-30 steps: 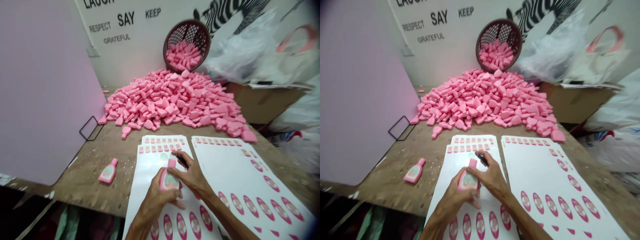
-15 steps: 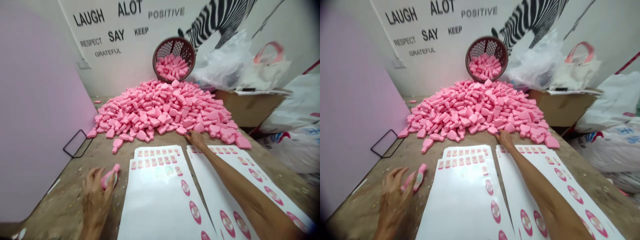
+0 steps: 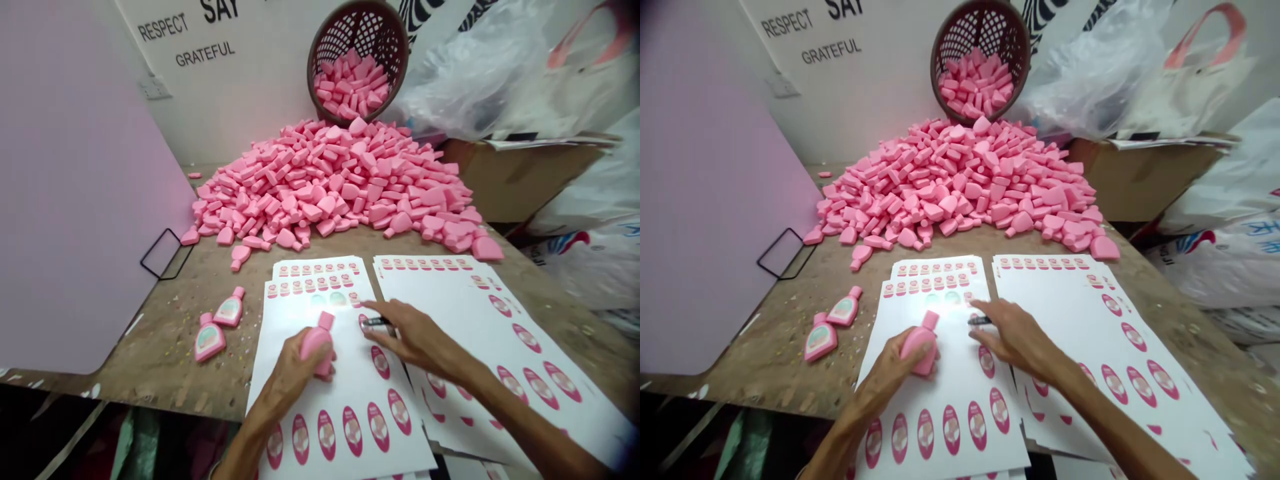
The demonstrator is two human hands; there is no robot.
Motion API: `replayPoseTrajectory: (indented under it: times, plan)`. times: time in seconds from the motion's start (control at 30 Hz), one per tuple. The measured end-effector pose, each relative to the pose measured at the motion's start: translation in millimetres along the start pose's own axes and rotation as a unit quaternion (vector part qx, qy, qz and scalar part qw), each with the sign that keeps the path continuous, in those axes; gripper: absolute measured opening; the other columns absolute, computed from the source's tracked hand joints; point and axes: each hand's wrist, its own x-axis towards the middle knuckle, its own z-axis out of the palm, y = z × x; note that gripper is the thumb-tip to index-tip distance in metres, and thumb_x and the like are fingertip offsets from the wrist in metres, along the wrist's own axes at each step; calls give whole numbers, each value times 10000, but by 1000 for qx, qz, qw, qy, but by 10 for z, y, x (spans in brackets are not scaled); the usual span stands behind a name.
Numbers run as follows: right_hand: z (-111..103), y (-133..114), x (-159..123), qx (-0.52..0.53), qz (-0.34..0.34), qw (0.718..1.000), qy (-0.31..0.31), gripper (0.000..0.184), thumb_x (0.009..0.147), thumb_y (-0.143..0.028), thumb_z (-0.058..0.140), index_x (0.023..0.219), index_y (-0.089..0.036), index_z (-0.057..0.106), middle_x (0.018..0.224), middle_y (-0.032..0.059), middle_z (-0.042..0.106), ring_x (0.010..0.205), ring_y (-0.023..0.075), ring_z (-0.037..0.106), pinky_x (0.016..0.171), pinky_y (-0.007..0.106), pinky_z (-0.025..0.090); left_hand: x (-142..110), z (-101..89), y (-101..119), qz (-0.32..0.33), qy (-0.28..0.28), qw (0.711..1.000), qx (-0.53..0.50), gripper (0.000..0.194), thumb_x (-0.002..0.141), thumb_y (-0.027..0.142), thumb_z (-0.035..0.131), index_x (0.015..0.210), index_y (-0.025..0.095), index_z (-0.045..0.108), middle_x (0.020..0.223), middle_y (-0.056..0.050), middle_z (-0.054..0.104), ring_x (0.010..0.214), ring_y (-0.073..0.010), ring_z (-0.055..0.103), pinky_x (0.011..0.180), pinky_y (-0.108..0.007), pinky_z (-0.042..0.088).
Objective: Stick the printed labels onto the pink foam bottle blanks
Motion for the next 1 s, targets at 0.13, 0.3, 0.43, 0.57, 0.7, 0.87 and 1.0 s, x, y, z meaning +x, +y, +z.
replayPoseTrajectory:
  times: [0.13,0.3,0.43,0.57,0.7,0.87,1.0]
  plan:
    - [476,-34,-552,-125,-6,990,62,438,865,-359,533,1275,-205,512,795,68,646,722,221,586,667,382,450,-98,-181,-222,7,126,992,17,397,791,509,581,925,137,542,775,-40,619,612,-152,621,579,-287,532]
    - [398,-112,-677,-20,43,997,58,278,901,-388,481,1114,-248,591,884,49,672,774,195,615,725,364,449,-158,-186,-173,21,124,991,54,363,793,476,590,902,131,556,715,-25,608,574,-131,590,537,-238,489]
    - [217,62,-227,7,94,987,130,216,928,-349,428,901,-226,603,857,24,671,776,179,591,743,343,398,39,51,11,81,99,991,39,361,804,488,574,881,135,571,744,-30,603,613,-138,610,570,-237,496]
    - [322,191,121,-78,59,979,177,177,911,-308,465,867,-200,598,840,32,674,777,183,557,715,329,321,381,253,31,94,46,994,-19,413,800,518,569,973,143,549,785,-40,591,662,-179,660,584,-280,541]
    - [469,229,173,-125,42,977,166,175,914,-279,462,884,-184,606,847,48,671,793,183,544,715,322,292,551,315,-104,72,37,995,-50,439,802,539,561,996,147,526,822,-51,580,659,-192,677,558,-293,559]
    - [509,242,115,-122,43,981,146,192,918,-271,447,853,-185,606,800,40,644,784,177,524,730,320,280,503,375,-201,63,81,992,-72,435,830,529,534,1032,144,518,948,-90,575,732,-198,687,612,-296,573]
    - [514,272,107,-82,42,985,145,165,891,-253,472,804,-192,599,746,23,633,755,171,526,731,318,287,477,422,-203,66,90,990,-89,450,821,541,539,1037,146,525,980,-100,584,731,-197,688,607,-292,574]
